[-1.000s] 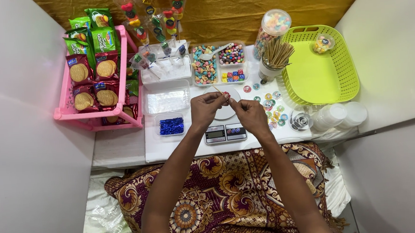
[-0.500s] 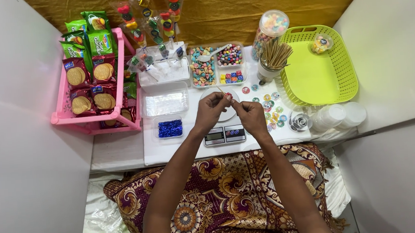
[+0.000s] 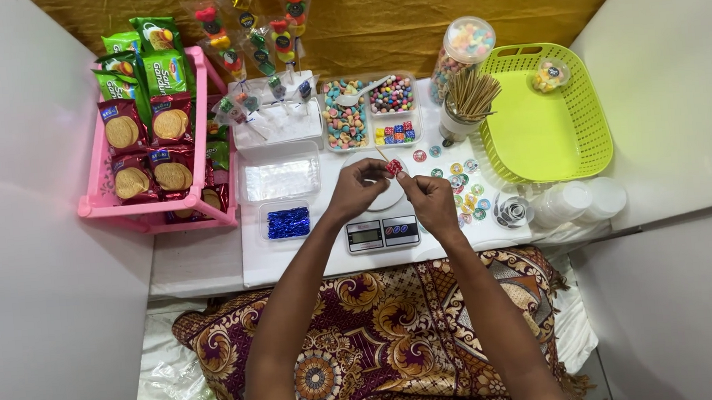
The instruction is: Assembling candy skewers by threading small colorful beads onto a wooden stick.
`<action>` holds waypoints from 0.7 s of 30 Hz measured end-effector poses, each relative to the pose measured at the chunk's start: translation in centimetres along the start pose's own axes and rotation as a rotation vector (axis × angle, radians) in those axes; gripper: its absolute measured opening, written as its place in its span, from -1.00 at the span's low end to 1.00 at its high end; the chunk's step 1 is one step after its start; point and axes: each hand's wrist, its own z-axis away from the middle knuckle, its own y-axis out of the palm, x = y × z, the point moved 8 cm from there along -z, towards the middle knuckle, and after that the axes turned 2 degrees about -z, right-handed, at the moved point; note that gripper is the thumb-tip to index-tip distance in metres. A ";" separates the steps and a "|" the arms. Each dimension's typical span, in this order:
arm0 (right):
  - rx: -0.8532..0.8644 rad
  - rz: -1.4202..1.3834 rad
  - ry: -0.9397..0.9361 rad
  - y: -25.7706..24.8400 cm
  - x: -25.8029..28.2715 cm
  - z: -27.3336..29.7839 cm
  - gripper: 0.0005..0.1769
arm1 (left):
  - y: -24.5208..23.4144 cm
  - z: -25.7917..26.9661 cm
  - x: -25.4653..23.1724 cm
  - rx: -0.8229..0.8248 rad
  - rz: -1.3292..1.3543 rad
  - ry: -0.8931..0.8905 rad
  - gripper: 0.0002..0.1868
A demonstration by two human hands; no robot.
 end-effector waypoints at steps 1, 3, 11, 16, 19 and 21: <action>0.001 0.001 0.001 0.0 0.1 0.1 -0.39 | -0.2 -0.3 0.1 -0.001 0.002 -0.001 -0.65; 0.030 -0.014 -0.006 0.2 0.3 0.3 -0.36 | -1.5 -0.8 0.2 -0.104 -0.210 -0.005 -0.75; 0.046 -0.042 0.013 0.6 0.5 0.2 -0.38 | -2.1 -3.4 -1.3 -0.156 -0.736 0.166 -0.75; 0.049 -0.061 -0.007 0.7 1.3 -0.1 -0.37 | -1.6 -5.9 -1.2 -0.172 -0.909 0.283 -0.80; 0.066 -0.079 0.012 0.7 0.7 0.1 -0.36 | -0.8 -6.6 0.4 -0.186 -0.976 0.284 -0.81; 0.066 -0.084 0.011 0.7 0.5 -0.1 -0.35 | -0.2 -7.6 1.3 -0.185 -1.029 0.325 -0.80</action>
